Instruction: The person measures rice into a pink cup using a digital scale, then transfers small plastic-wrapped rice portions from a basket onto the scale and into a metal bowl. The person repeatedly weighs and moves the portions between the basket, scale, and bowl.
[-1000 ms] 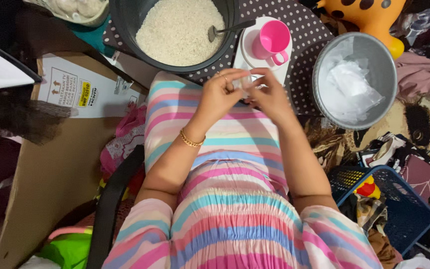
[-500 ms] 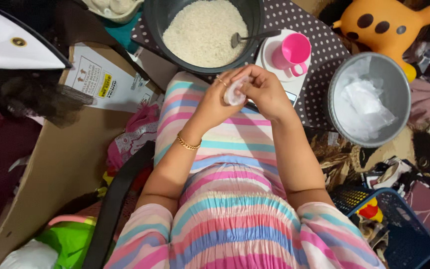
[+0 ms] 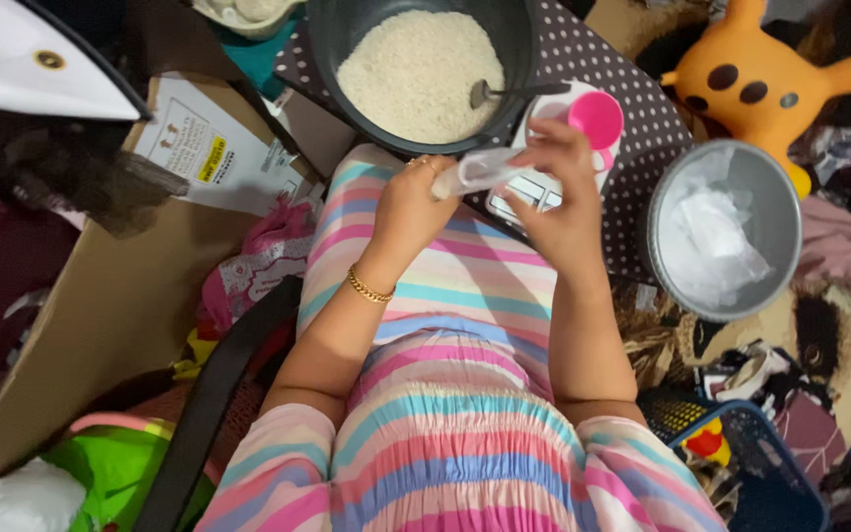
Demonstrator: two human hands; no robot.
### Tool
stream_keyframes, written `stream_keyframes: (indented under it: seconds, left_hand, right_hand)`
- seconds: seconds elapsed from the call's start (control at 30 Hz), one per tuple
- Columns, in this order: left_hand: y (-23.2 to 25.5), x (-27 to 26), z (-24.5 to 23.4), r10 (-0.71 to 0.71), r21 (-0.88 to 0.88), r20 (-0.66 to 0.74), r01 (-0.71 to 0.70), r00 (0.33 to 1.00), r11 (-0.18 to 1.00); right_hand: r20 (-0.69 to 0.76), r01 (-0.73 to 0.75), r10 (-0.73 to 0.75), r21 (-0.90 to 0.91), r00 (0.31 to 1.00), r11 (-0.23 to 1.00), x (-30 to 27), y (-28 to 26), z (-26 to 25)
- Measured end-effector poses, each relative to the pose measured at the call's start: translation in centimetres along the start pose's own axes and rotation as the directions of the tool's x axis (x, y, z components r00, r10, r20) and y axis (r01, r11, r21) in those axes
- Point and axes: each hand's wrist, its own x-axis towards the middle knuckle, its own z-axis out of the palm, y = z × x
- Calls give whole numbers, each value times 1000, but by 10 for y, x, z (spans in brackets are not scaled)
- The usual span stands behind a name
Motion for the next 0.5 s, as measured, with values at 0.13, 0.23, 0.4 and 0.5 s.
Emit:
stream_keyframes:
  seconds: [0.13,0.23,0.4,0.5]
  left_hand:
    - [-2,-5,-10,15,91,36,-19,999,996]
    - [-1,-9,-13,-5,143,22,1,1000,990]
    - [0,-15,-24,-59,120,-33,63,998,991]
    - [1,-17,-30,-80,88,1,80,997,993]
  right_hand:
    - [214,130,-80,-229,974,965,6,-5,14]
    - [284,94,-61,-103,957,990,12,-1,27]
    - [182,-164,98,393,978,905,10,6,43]
    - [211,14,-61,217,976,976,5,5,44]
